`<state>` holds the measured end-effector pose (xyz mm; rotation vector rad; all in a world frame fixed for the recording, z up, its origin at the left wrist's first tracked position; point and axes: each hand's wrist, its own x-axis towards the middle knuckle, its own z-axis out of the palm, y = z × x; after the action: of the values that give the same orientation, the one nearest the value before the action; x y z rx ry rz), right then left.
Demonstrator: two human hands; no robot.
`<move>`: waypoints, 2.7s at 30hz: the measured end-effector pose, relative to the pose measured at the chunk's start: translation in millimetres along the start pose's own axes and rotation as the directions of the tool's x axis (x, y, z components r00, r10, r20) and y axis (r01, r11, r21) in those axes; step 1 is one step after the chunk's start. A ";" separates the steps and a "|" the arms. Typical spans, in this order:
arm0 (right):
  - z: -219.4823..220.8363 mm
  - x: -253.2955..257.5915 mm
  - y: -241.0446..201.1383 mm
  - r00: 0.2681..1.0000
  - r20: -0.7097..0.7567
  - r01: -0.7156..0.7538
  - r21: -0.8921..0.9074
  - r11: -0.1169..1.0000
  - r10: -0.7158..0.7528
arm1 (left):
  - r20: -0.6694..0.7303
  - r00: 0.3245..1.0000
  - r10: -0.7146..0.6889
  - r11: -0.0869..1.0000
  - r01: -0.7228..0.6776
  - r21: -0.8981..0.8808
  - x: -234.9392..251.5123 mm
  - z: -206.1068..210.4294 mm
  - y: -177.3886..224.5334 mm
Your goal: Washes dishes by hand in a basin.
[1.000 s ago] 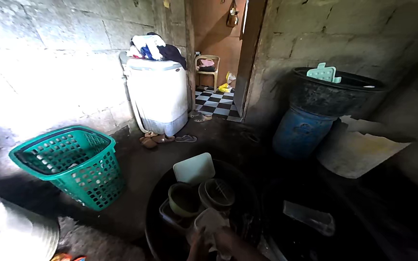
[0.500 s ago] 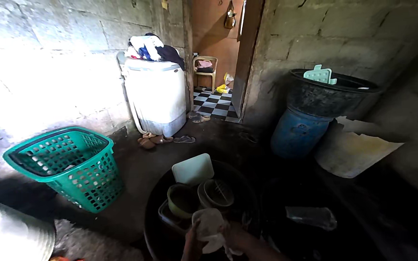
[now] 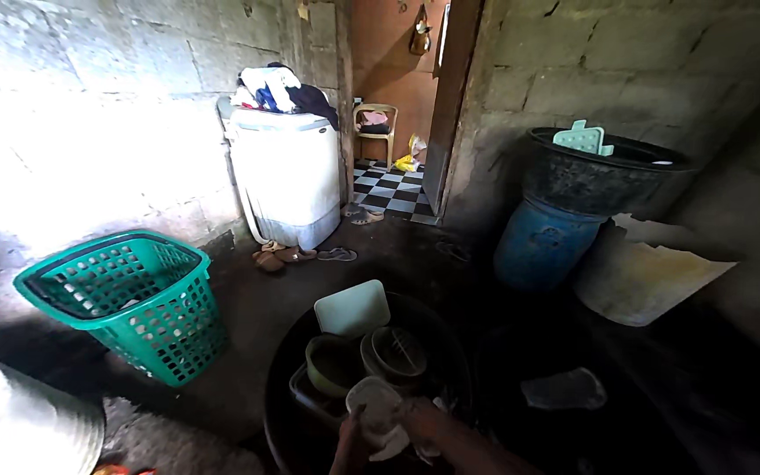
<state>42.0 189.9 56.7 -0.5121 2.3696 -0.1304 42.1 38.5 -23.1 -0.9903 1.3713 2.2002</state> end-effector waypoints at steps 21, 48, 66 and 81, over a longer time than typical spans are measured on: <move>-21.5 11.0 -40.6 0.990 0.017 -0.144 0.023 0.989 0.144 | 0.171 0.980 0.103 0.995 -0.103 -0.005 -19.9 9.3 -8.3; 15.9 -0.2 -28.7 0.999 -0.042 0.003 0.041 0.999 -0.001 | 0.042 0.994 0.096 0.989 -0.100 0.106 -5.3 -7.2 16.8; -8.2 8.0 -18.9 0.991 -0.102 -0.075 0.137 0.988 0.089 | -0.061 0.992 0.112 0.984 -0.120 -0.134 -25.5 11.8 3.1; -20.1 17.9 -37.4 0.992 -0.106 -0.062 0.061 0.996 0.068 | 0.007 0.987 0.160 0.983 -0.158 -0.096 -18.0 12.3 -2.1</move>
<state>28.8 147.5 69.3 -0.4094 2.4774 -0.2010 51.2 51.4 -7.9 -0.9233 1.3946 2.4046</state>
